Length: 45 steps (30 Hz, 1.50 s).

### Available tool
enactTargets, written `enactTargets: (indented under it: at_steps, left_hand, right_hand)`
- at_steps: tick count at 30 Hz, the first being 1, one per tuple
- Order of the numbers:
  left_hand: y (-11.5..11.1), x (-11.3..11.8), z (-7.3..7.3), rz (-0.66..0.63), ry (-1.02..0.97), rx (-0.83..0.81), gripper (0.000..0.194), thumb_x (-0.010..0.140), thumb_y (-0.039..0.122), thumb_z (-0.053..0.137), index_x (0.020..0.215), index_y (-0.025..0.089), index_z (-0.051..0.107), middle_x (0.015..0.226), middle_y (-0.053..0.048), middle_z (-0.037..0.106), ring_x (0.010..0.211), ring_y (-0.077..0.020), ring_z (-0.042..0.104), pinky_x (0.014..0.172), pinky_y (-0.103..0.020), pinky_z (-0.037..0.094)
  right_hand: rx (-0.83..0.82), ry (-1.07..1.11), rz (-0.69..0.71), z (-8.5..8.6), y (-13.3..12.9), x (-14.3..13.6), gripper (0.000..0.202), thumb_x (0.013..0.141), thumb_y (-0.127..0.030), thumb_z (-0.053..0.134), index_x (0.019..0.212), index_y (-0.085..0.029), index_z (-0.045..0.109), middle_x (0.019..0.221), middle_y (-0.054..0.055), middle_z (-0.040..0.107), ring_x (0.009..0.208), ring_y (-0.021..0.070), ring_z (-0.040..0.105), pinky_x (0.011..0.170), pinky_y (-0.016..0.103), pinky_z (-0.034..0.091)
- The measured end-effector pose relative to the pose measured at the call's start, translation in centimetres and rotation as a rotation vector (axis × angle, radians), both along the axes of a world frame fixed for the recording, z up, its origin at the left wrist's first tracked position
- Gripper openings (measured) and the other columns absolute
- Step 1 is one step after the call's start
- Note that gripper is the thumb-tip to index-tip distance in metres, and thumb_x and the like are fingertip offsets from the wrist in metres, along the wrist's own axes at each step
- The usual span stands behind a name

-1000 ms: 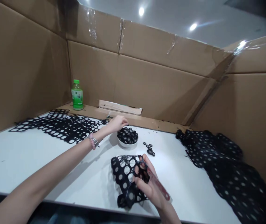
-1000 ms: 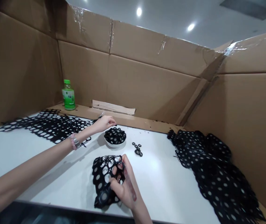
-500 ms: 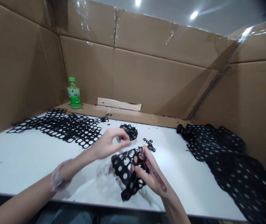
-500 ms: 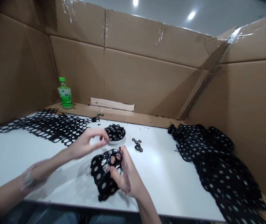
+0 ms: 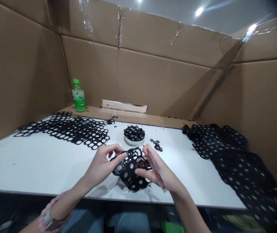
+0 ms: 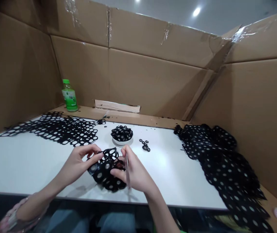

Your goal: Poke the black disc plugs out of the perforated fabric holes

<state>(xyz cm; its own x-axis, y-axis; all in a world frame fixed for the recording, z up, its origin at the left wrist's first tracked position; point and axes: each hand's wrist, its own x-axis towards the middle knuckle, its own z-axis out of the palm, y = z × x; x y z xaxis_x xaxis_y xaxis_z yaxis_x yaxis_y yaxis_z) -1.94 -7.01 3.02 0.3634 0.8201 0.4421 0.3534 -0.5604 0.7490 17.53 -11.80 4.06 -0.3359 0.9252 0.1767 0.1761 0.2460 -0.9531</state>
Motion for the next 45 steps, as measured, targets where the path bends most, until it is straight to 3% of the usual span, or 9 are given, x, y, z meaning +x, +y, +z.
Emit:
enactTargets:
  at_steps: [4, 7, 13, 18, 23, 27, 33, 41, 45]
  left_hand:
    - [-0.7, -0.5, -0.4, 0.120, 0.016, 0.285, 0.011, 0.081, 0.023, 0.061, 0.090, 0.017, 0.060, 0.088, -0.004, 0.063, 0.083, -0.0188, 0.057, 0.076, -0.029, 0.042]
    - [-1.9, -0.5, -0.4, 0.042, 0.015, 0.444, 0.020, 0.078, 0.022, 0.065, 0.096, 0.017, 0.060, 0.095, -0.007, 0.062, 0.091, -0.0213, 0.056, 0.081, -0.032, 0.043]
    - [-3.1, 0.2, -0.4, -0.152, -0.002, 0.144, 0.005, 0.086, 0.017, 0.055, 0.085, 0.018, 0.060, 0.082, -0.003, 0.065, 0.076, -0.0147, 0.061, 0.071, -0.024, 0.048]
    - [-3.4, 1.1, -0.9, -0.134, 0.162, 0.243, 0.019, 0.091, 0.014, 0.040, 0.098, 0.017, 0.057, 0.097, -0.008, 0.062, 0.089, -0.0189, 0.059, 0.078, -0.029, 0.048]
    - [-2.9, 1.5, -0.8, -0.092, 0.153, 0.200, 0.022, 0.092, 0.015, 0.035, 0.086, 0.017, 0.056, 0.081, -0.005, 0.060, 0.075, -0.0173, 0.058, 0.068, -0.027, 0.046]
    - [-0.7, 0.6, 0.2, -0.050, 0.032, 0.088, 0.024, 0.094, 0.022, 0.037, 0.082, 0.018, 0.058, 0.075, -0.002, 0.061, 0.068, -0.0142, 0.057, 0.064, -0.023, 0.044]
    - [5.6, -0.6, 2.2, 0.201, 0.028, 0.265, 0.023, 0.092, 0.024, 0.038, 0.084, 0.016, 0.058, 0.074, -0.003, 0.061, 0.066, -0.0155, 0.057, 0.062, -0.025, 0.044]
    - [12.0, 3.5, 0.3, 0.089, 0.299, 0.410, 0.024, 0.090, 0.018, 0.040, 0.088, 0.017, 0.063, 0.089, -0.007, 0.066, 0.085, -0.0188, 0.061, 0.078, -0.028, 0.046]
    - [14.7, 5.5, 0.9, 0.103, 0.381, 0.424, 0.026, 0.090, 0.020, 0.041, 0.090, 0.019, 0.066, 0.094, -0.007, 0.067, 0.092, -0.0219, 0.059, 0.080, -0.030, 0.045]
  right_hand:
    - [0.028, 0.017, -0.084, -0.1, -0.2, -0.5, 0.034, 0.076, -0.014, 0.062, 0.083, -0.025, 0.031, 0.077, -0.005, 0.041, 0.070, 0.0127, 0.040, 0.063, 0.024, 0.037]
    - [0.083, -0.022, -0.123, -0.1, -0.4, -1.1, 0.032, 0.075, -0.015, 0.062, 0.084, -0.024, 0.032, 0.077, -0.004, 0.044, 0.068, 0.0127, 0.042, 0.064, 0.025, 0.038]
    - [0.190, 0.008, -0.184, -0.4, -1.1, -2.6, 0.029, 0.075, -0.017, 0.058, 0.084, -0.024, 0.031, 0.072, -0.005, 0.039, 0.064, 0.0123, 0.040, 0.059, 0.024, 0.037]
    - [0.185, -0.015, -0.269, -0.5, -1.3, -3.2, 0.028, 0.075, -0.013, 0.055, 0.078, -0.024, 0.030, 0.070, -0.006, 0.037, 0.061, 0.0116, 0.037, 0.056, 0.023, 0.034]
    - [0.197, -0.007, -0.300, -1.0, -1.6, -2.7, 0.028, 0.075, -0.016, 0.057, 0.080, -0.024, 0.031, 0.072, -0.005, 0.036, 0.064, 0.0127, 0.038, 0.059, 0.024, 0.038]
    - [0.142, 0.024, -0.320, -1.5, -1.6, -1.7, 0.022, 0.078, -0.021, 0.057, 0.087, -0.024, 0.037, 0.078, -0.002, 0.044, 0.068, 0.0146, 0.045, 0.063, 0.025, 0.042]
    - [0.178, 0.050, -0.353, -2.4, -1.4, 0.4, 0.024, 0.076, -0.026, 0.059, 0.083, -0.026, 0.036, 0.075, -0.003, 0.041, 0.067, 0.0153, 0.045, 0.064, 0.025, 0.044]
    - [0.153, -0.005, -0.367, -3.9, -0.5, 2.0, 0.022, 0.080, -0.034, 0.058, 0.089, -0.025, 0.039, 0.077, -0.001, 0.047, 0.069, 0.0172, 0.048, 0.066, 0.028, 0.046]
    - [0.119, 0.016, -0.332, -4.0, -0.2, 2.1, 0.023, 0.081, -0.033, 0.055, 0.090, -0.025, 0.036, 0.077, -0.001, 0.046, 0.066, 0.0159, 0.046, 0.064, 0.028, 0.045]
